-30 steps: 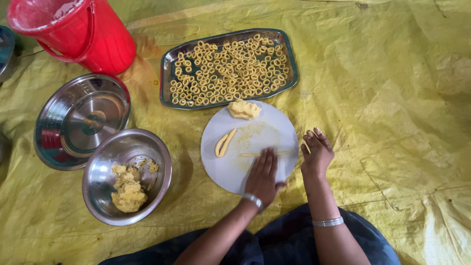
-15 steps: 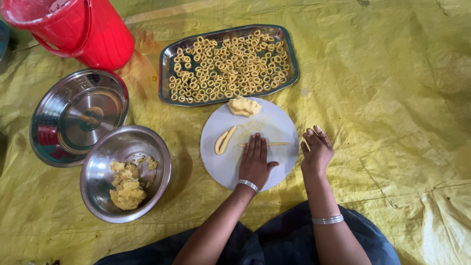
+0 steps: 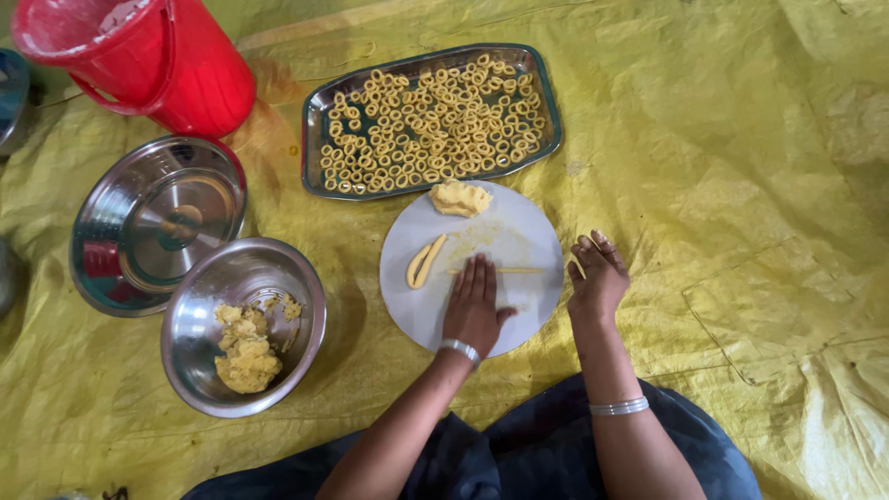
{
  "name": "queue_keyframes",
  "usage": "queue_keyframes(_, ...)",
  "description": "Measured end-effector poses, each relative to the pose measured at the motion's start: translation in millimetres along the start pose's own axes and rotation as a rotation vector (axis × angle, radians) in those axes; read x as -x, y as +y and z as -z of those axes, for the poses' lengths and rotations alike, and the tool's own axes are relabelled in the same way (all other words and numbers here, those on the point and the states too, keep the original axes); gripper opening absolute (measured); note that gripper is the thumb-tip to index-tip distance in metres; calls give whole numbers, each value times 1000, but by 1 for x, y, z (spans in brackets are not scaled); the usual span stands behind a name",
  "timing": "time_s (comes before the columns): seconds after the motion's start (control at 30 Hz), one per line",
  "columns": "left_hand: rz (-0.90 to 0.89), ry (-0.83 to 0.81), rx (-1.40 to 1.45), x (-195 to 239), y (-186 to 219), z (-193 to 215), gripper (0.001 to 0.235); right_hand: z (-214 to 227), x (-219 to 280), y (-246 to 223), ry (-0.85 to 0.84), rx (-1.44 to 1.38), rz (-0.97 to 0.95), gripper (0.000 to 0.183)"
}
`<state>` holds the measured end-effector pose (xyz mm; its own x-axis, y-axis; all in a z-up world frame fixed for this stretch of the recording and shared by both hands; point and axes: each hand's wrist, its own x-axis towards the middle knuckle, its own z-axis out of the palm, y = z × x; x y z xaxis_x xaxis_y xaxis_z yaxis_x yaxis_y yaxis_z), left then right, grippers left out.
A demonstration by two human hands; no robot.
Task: The person rolls small portions of dough into thin ropes on a white plate, then joins the ends to form rings and places them on a metal tray. The process is repeated continuously with dough taken from a nearby bowl.
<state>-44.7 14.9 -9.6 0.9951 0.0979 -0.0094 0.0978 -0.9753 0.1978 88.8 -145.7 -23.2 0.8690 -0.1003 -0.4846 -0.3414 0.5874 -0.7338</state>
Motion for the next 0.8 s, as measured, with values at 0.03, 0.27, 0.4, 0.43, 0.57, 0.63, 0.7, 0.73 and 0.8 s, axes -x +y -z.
queue_keyframes(0.03,11,16,17,-5,-4,1,89,-1,0,0,6,-8,-3,31)
queue_keyframes(0.27,-45,23,71,50,6,4,92,-2,7,-4,-4,2,-3,30)
queue_keyframes(0.4,16,0,105,76,8,5,96,-6,12,-4,-2,12,-24,29)
queue_keyframes(0.43,33,23,109,75,7,5,97,-6,13,-4,1,15,-29,28)
queue_keyframes(0.57,24,53,35,43,-7,4,95,-7,12,-8,-4,22,-14,27)
queue_keyframes(0.63,37,55,38,24,-15,4,93,-7,12,-6,-8,13,-6,29)
queue_keyframes(0.7,49,84,47,14,-18,6,90,-8,10,-6,-11,30,-2,29)
queue_keyframes(0.73,55,99,53,13,-17,7,89,-7,10,-5,-12,41,1,29)
queue_keyframes(0.8,59,61,37,20,-12,12,92,-5,9,-4,-7,66,-4,28)
